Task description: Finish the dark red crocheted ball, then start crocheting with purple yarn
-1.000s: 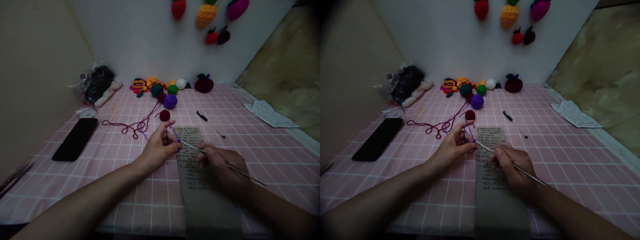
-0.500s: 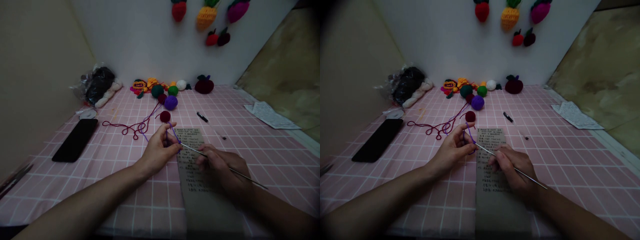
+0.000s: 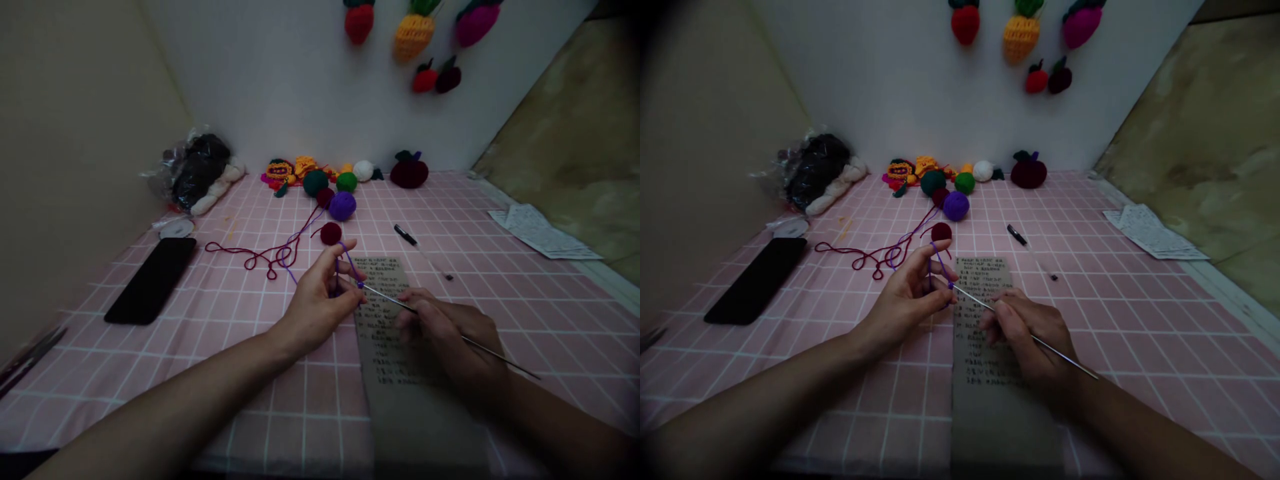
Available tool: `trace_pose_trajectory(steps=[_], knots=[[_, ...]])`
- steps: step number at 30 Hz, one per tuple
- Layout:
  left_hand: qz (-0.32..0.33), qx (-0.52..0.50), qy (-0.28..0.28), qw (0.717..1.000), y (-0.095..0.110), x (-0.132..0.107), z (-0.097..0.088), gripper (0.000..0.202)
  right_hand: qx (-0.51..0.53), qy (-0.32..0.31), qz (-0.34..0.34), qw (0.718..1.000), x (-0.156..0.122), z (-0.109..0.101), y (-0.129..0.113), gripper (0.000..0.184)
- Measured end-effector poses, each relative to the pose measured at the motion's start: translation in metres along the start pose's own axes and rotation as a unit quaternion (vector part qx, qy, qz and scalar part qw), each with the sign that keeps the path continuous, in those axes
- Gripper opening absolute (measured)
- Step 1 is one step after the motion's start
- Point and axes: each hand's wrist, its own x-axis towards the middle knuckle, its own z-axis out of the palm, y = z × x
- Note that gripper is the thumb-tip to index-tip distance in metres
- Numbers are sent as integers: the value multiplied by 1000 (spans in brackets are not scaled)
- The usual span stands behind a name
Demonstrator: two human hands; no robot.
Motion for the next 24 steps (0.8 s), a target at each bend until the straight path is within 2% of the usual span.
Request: trace_pose_trajectory(steps=[12,18,24], knots=[[3,5,28,1000,-2,0,0,67,-9,9,5,1000,-2,0,3,34],[7,26,23,999,-1,0,1,67,-15,10,-1,1000,0,0,0,34],[-17,-7,22,1000,0,0,2,68,-20,-9,2,1000,-1,-1,2,34]])
